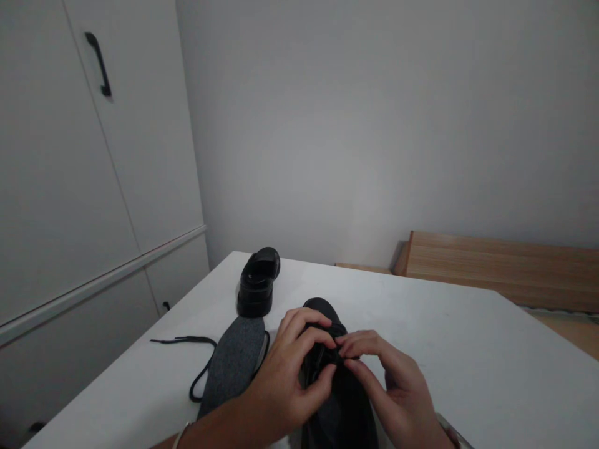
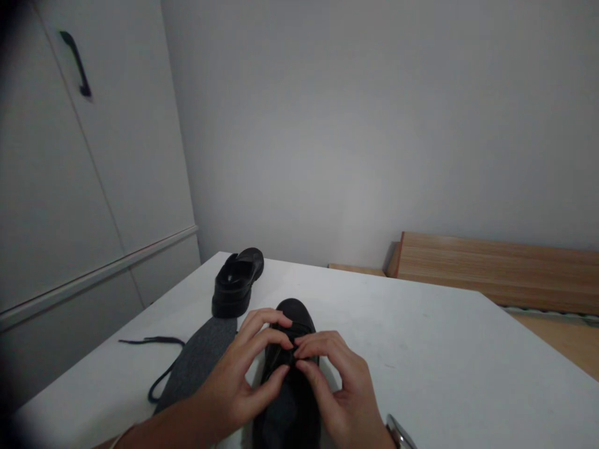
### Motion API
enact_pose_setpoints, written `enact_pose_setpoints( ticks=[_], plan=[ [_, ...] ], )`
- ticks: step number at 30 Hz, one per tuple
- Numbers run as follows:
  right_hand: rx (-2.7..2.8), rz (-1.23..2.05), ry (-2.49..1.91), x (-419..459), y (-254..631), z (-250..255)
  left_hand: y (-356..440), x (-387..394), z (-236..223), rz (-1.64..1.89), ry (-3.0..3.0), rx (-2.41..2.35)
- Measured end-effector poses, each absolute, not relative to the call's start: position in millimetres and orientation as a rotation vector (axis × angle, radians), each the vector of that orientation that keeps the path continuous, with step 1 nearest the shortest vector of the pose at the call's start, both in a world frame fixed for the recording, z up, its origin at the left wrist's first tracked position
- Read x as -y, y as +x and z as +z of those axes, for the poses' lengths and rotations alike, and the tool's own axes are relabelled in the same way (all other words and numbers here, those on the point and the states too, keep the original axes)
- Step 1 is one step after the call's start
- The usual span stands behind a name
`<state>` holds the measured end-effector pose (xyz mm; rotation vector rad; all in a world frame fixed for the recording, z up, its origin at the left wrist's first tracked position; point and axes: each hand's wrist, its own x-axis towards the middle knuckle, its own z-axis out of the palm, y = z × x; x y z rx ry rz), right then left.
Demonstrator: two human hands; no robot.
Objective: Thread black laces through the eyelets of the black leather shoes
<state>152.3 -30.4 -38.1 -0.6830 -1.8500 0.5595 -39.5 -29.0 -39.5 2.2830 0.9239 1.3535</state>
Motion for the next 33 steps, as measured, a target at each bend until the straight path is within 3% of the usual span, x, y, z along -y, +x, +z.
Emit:
enact_pose_setpoints(
  ticks=[33],
  plan=[
    [1.828, 0.509, -0.698, 33.9, 150.1, -38.1, -38.5, 27.7, -41.4, 1.363, 2.238, -0.898]
  ],
)
